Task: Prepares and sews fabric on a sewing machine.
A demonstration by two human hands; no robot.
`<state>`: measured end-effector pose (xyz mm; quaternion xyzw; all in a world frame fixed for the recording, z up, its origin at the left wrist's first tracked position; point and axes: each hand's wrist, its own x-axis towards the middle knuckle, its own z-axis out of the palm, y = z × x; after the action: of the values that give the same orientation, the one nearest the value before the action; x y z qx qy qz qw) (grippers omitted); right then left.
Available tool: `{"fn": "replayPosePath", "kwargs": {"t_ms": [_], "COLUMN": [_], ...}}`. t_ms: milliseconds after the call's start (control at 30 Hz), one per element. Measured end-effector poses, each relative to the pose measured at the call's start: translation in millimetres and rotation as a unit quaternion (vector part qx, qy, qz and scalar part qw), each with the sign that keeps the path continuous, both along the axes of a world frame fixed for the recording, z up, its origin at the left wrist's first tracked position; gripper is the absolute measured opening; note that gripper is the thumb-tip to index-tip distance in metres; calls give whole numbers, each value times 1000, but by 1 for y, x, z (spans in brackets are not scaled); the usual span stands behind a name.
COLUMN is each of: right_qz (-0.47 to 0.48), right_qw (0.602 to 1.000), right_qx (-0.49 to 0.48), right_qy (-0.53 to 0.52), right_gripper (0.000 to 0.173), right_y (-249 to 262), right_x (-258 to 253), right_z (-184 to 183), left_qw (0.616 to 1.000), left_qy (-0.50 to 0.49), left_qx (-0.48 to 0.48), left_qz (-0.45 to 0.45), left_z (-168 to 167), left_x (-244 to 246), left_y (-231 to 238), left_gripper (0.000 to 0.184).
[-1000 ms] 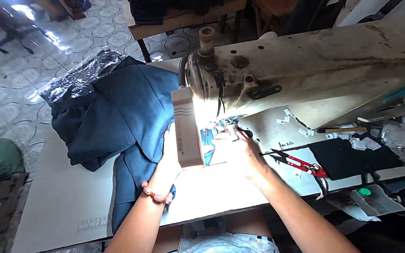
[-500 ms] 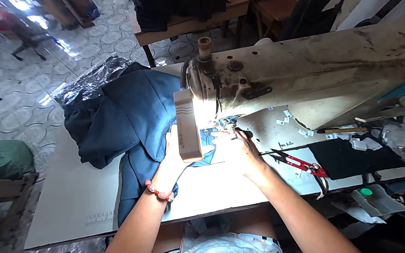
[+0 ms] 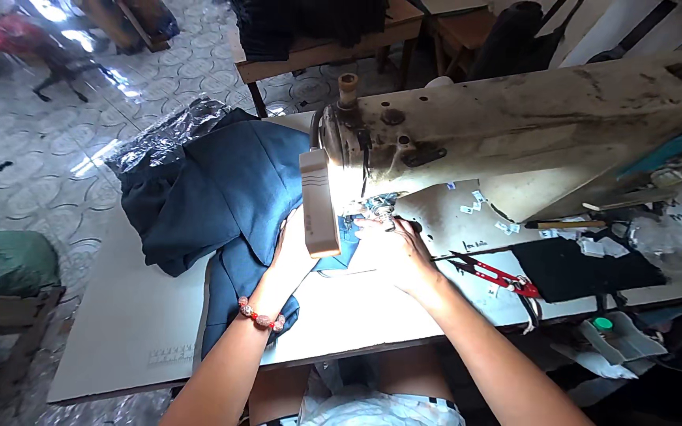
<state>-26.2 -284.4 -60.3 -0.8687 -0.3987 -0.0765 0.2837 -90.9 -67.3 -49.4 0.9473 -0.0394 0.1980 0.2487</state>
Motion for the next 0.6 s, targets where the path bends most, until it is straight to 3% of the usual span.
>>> {"fn": "replayPosePath", "kwargs": {"t_ms": [367, 467, 600], "right_qz": [13, 15, 25], "right_qw": [1000, 1000, 999], "right_qx": [-4, 4, -4], "right_qy": [17, -3, -19], "right_gripper": [26, 24, 25], "right_y": [0, 0, -3], "right_x": [-1, -4, -7], "right_z": [3, 8, 12], "left_qw": [998, 995, 995], "left_qy": [20, 22, 44], "left_qx": [40, 98, 65], "left_qz": [-52, -22, 60], "left_z": [13, 25, 64], "left_x": [-3, -10, -29], "left_y": [9, 6, 7], "left_gripper": [15, 19, 20]}}
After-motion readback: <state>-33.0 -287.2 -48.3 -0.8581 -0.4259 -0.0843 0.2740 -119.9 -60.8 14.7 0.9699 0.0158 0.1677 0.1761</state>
